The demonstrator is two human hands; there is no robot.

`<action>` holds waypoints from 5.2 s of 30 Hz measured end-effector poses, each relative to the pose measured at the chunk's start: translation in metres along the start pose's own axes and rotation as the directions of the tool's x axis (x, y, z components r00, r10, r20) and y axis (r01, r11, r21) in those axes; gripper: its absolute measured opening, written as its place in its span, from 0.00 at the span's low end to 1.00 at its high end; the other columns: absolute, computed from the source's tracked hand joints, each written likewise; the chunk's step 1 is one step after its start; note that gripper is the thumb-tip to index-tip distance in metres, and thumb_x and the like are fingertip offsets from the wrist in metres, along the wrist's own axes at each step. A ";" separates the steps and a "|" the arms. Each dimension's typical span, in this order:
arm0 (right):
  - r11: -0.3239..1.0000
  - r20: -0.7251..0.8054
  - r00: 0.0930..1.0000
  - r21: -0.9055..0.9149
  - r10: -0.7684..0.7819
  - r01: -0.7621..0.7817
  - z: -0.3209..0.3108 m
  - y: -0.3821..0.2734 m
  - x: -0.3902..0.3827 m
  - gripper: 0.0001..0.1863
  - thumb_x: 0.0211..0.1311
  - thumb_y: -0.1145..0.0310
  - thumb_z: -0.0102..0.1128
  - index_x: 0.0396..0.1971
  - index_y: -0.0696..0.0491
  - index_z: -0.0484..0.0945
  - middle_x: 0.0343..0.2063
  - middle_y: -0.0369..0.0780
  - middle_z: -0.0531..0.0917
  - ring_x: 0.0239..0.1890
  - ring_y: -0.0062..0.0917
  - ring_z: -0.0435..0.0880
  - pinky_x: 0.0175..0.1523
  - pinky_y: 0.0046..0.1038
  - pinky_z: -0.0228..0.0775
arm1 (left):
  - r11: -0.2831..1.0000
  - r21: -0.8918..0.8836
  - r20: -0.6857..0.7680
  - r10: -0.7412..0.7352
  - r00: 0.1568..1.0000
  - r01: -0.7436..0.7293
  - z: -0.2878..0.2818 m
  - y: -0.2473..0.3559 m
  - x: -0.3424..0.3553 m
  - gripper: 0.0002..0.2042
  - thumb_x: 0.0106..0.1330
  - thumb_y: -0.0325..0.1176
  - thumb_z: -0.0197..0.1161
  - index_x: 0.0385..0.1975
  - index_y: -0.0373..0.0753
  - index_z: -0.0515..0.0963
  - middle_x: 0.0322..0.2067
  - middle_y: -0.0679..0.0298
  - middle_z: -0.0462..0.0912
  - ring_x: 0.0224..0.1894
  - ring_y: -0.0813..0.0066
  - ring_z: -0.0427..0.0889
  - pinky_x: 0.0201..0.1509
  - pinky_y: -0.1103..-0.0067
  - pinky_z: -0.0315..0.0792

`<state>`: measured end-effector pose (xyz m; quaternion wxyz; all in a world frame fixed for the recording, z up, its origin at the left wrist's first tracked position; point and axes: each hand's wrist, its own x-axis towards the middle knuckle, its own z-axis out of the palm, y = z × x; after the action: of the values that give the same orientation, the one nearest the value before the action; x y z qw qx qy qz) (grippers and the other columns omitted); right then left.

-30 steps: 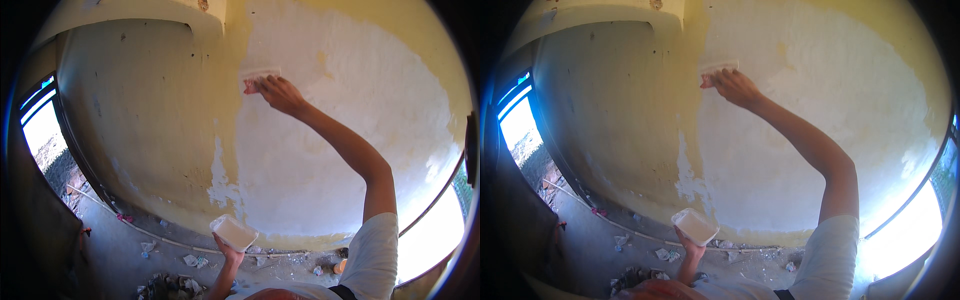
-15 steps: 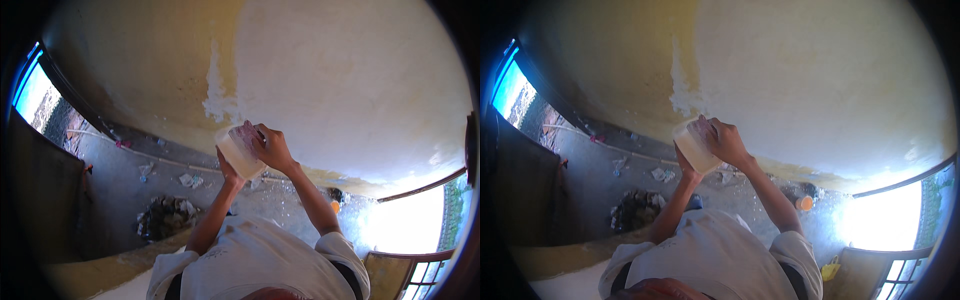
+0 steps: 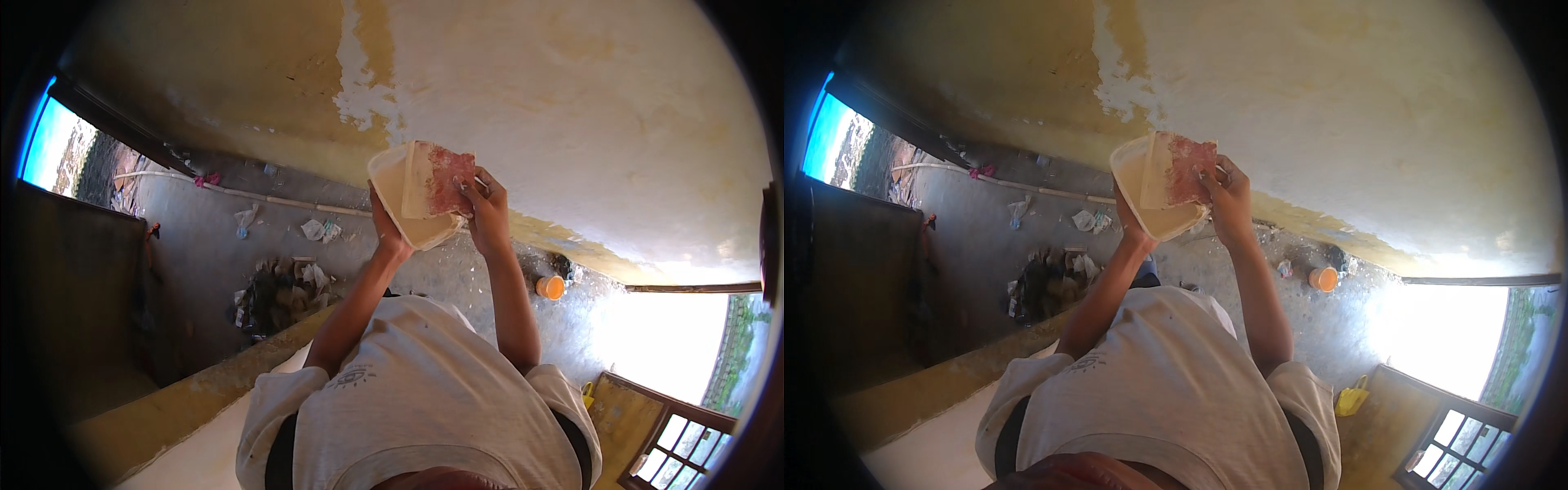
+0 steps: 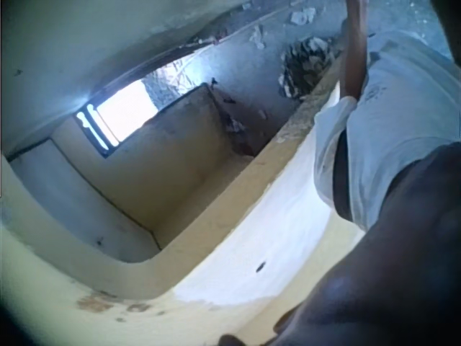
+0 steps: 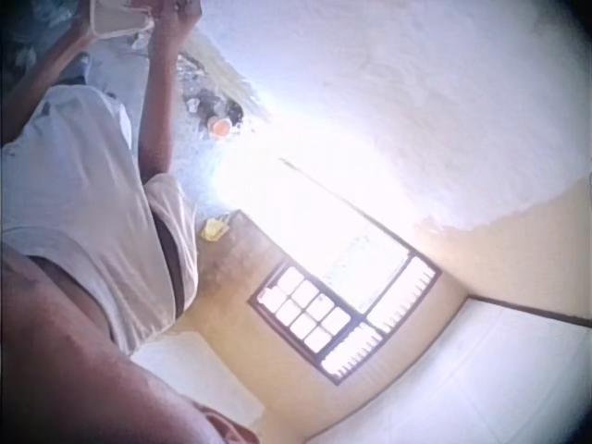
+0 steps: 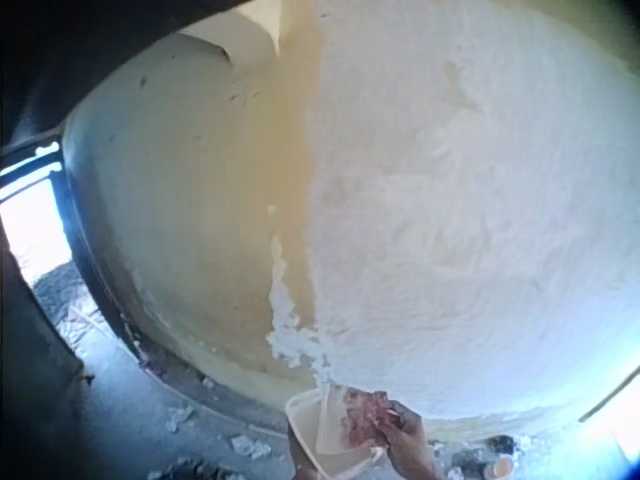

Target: The person patches a wall by repeatedly dipping a scraper into a container of white compound and spreading it over damaged areas on a yellow wall.

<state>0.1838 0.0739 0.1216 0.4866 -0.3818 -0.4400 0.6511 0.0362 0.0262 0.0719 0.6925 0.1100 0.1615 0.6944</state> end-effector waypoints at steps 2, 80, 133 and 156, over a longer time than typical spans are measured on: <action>0.944 0.038 0.994 0.311 0.100 -0.107 0.000 0.000 -0.012 0.16 0.70 0.79 0.55 0.56 0.62 0.74 0.47 0.43 0.85 0.46 0.25 0.87 0.53 0.27 0.82 | 1.000 -0.017 0.027 -0.001 1.000 0.002 0.004 0.002 0.002 0.40 0.74 0.70 0.33 0.74 0.46 0.62 0.68 0.56 0.71 0.67 0.54 0.74 0.68 0.55 0.73; -0.905 0.910 0.082 -0.413 -0.407 0.099 0.172 -0.414 0.213 0.24 0.59 0.78 0.60 0.58 0.49 0.80 0.46 0.39 0.83 0.48 0.32 0.83 0.49 0.36 0.77 | 0.935 -0.085 -0.077 0.340 0.937 -0.346 -0.056 0.024 0.016 0.33 0.75 0.68 0.41 0.71 0.55 0.65 0.66 0.70 0.72 0.68 0.64 0.72 0.71 0.59 0.69; 0.733 0.182 0.924 -0.565 -0.337 0.379 0.001 -0.087 0.033 0.10 0.71 0.72 0.60 0.48 0.60 0.79 0.23 0.44 0.84 0.25 0.20 0.79 0.34 0.28 0.72 | 0.993 -0.004 -0.074 0.116 0.990 -0.117 -0.015 -0.007 0.022 0.37 0.73 0.71 0.39 0.71 0.50 0.65 0.65 0.64 0.74 0.65 0.60 0.76 0.69 0.57 0.71; 0.981 -0.186 0.980 -0.188 -0.073 0.037 -0.091 0.022 -0.085 0.25 0.74 0.70 0.60 0.67 0.61 0.69 0.42 0.35 0.87 0.36 0.11 0.79 0.41 0.15 0.71 | 0.964 0.033 0.066 -0.267 0.961 0.265 -0.018 -0.081 -0.018 0.38 0.74 0.67 0.34 0.75 0.46 0.60 0.70 0.56 0.68 0.70 0.52 0.71 0.70 0.52 0.71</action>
<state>0.2815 0.0069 0.0770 0.5073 -0.4738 -0.4596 0.5540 0.1043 0.0058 0.0263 0.7835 0.1196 0.1587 0.5888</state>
